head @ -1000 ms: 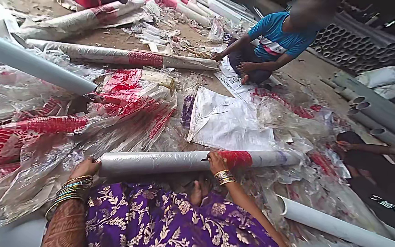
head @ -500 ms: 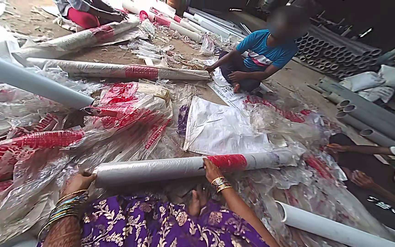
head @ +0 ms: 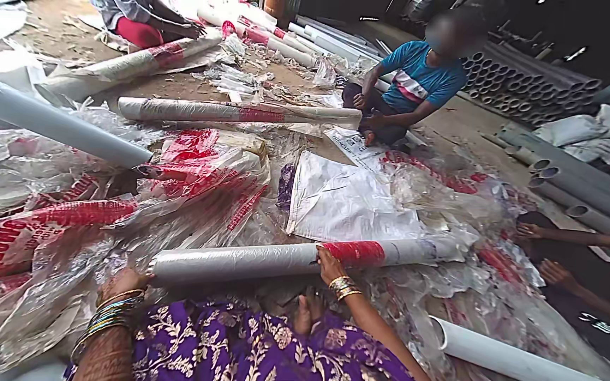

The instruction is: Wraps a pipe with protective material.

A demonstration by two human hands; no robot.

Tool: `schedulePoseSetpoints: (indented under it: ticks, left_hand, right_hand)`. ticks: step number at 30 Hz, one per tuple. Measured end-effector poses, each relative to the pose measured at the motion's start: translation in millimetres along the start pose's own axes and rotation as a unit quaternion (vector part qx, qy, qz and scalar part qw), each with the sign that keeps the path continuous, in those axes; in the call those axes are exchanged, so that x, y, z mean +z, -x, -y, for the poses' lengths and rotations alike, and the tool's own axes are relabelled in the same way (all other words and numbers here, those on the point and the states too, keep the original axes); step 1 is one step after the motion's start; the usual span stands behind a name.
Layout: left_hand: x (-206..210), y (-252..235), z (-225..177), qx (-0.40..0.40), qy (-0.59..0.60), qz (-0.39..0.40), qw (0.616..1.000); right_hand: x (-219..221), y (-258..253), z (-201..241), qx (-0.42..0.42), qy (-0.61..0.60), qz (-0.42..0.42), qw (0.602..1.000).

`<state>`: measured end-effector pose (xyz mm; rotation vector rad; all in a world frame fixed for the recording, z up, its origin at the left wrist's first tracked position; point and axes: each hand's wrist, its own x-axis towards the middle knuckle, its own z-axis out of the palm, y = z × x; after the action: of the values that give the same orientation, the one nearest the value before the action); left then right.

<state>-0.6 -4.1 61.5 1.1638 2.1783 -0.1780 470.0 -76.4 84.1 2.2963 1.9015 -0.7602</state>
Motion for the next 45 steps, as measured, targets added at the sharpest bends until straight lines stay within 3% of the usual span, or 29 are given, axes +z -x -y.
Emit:
schedulePoseSetpoints:
  ticks: [8,17,29,45]
  left_hand:
    - [3,-11,4,0.008,-0.021,0.051,0.998]
    - [4,-17,9,0.073,-0.018,0.057,0.995]
    - [4,3,-10,0.055,0.141,-0.066,0.986]
    - [10,7,-9,0.076,0.095,-0.097,0.988]
  right_hand:
    - [1,2,0,-0.002,-0.001,-0.005,1.000]
    - [-2,-1,-2,0.005,-0.017,0.006,1.000]
    - [-9,-14,2,0.007,-0.006,0.024,1.000]
    - [-7,-7,1,-0.001,-0.012,0.020,1.000]
